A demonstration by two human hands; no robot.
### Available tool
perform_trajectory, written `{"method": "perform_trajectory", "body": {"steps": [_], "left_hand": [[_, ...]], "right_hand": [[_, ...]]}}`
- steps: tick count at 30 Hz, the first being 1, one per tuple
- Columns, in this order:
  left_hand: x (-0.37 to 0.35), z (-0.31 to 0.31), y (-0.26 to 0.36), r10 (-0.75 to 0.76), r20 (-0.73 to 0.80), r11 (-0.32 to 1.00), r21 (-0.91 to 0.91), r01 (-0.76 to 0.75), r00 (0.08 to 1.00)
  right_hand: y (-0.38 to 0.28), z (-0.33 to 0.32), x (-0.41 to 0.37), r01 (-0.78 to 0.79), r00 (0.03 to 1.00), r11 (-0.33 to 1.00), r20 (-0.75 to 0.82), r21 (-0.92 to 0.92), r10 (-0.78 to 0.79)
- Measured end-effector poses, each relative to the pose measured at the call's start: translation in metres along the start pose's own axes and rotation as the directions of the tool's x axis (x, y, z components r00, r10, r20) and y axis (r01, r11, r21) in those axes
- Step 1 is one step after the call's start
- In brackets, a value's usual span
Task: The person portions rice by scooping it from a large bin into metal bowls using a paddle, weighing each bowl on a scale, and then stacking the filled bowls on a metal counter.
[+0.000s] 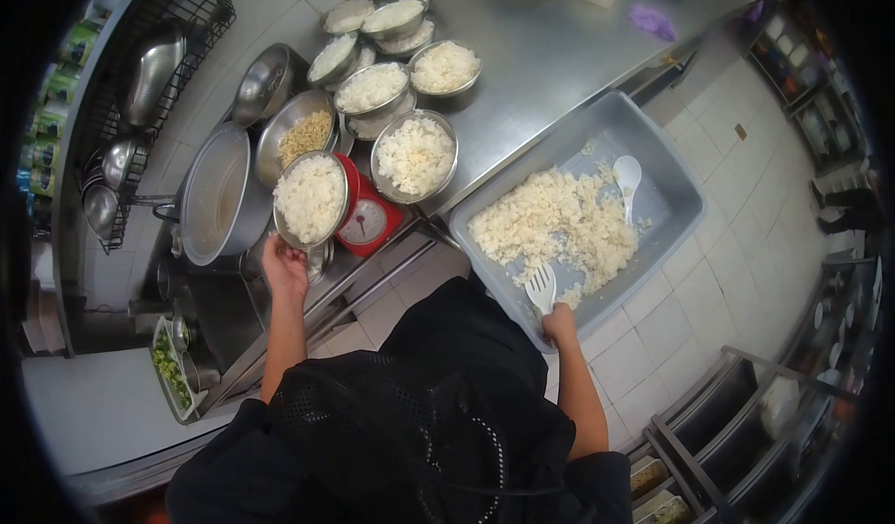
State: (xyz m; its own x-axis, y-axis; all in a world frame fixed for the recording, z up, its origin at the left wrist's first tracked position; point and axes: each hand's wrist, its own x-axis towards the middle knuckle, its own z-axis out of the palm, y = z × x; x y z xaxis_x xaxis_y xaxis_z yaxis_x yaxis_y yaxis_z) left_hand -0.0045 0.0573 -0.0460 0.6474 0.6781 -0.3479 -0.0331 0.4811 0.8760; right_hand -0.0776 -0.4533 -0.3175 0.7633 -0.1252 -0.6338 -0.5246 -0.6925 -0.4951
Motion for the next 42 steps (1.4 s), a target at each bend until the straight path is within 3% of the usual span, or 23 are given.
{"method": "perform_trajectory", "body": {"steps": [2,5,10,12,13,14,16,20,22,23,24,25,26,28,31,34,42], "left_hand": [[0.003,-0.002,0.001,0.003,-0.022,1.0,0.027,-0.003,1.0],[0.018,-0.017,0.002,0.025,-0.005,0.997,0.075,-0.025,1.0],[0.005,-0.001,0.005,0.097,-0.002,0.919,0.384,-0.089,0.995],[0.005,0.001,0.009,0.059,0.002,0.902,0.429,-0.054,0.998],[0.007,-0.003,0.008,0.054,0.007,0.901,0.431,-0.052,0.999],[0.011,-0.007,0.007,0.027,0.018,0.898,0.44,-0.033,0.999],[0.016,-0.01,0.009,-0.001,0.04,0.893,0.451,-0.017,0.999],[0.023,-0.015,0.012,-0.047,0.044,0.897,0.441,0.023,0.998],[0.023,-0.014,0.014,-0.053,0.056,0.894,0.447,0.022,0.997],[0.021,-0.014,0.016,-0.072,0.039,0.891,0.452,0.046,0.997],[0.02,-0.014,0.018,-0.089,0.02,0.888,0.455,0.07,0.996],[0.02,-0.014,0.02,-0.08,0.021,0.89,0.452,0.062,0.997],[0.02,-0.015,0.019,-0.085,0.013,0.893,0.444,0.07,0.996],[0.017,-0.016,0.02,-0.087,-0.005,0.898,0.433,0.081,0.996],[0.01,-0.008,0.023,-0.085,-0.014,0.896,0.437,0.083,0.996],[0.018,-0.008,0.022,-0.09,-0.016,0.903,0.42,0.088,0.996],[0.024,0.0,0.021,-0.082,-0.011,0.889,0.451,0.078,0.997]], "right_hand": [[0.003,0.001,0.008,-0.199,0.979,0.914,0.112,0.354,0.169],[0.008,0.003,0.016,-0.151,0.989,0.88,0.066,0.45,0.136],[0.0,-0.009,0.01,-0.167,0.986,0.942,0.048,0.292,0.16],[-0.011,-0.017,0.002,-0.022,1.0,0.998,0.008,-0.051,0.022],[-0.013,-0.019,0.001,-0.022,1.0,0.997,-0.003,-0.074,0.022],[-0.019,-0.021,0.004,-0.029,1.0,0.997,-0.006,-0.067,0.028],[-0.022,-0.018,0.019,-0.14,0.981,0.99,0.142,0.022,0.136],[-0.01,0.017,0.055,-0.282,0.951,0.935,0.19,0.216,0.242],[0.009,0.047,0.075,0.139,0.987,0.982,0.103,-0.127,-0.127],[0.018,0.061,0.084,0.143,0.986,0.982,0.101,-0.121,-0.131],[0.025,0.076,0.091,0.038,0.996,0.983,0.078,0.177,-0.052],[0.02,0.078,0.091,-0.061,0.996,0.887,0.081,0.458,0.027],[0.018,0.075,0.09,-0.05,0.997,0.888,0.079,0.457,0.015],[-0.001,0.046,0.061,-0.149,0.984,0.738,0.176,0.658,0.042],[-0.015,0.021,0.038,-0.144,0.985,0.64,0.169,0.755,0.023],[-0.025,-0.01,0.018,-0.021,0.998,0.724,0.063,0.689,-0.03],[-0.032,-0.054,-0.02,0.156,0.988,0.671,-0.118,0.725,-0.101]]}}
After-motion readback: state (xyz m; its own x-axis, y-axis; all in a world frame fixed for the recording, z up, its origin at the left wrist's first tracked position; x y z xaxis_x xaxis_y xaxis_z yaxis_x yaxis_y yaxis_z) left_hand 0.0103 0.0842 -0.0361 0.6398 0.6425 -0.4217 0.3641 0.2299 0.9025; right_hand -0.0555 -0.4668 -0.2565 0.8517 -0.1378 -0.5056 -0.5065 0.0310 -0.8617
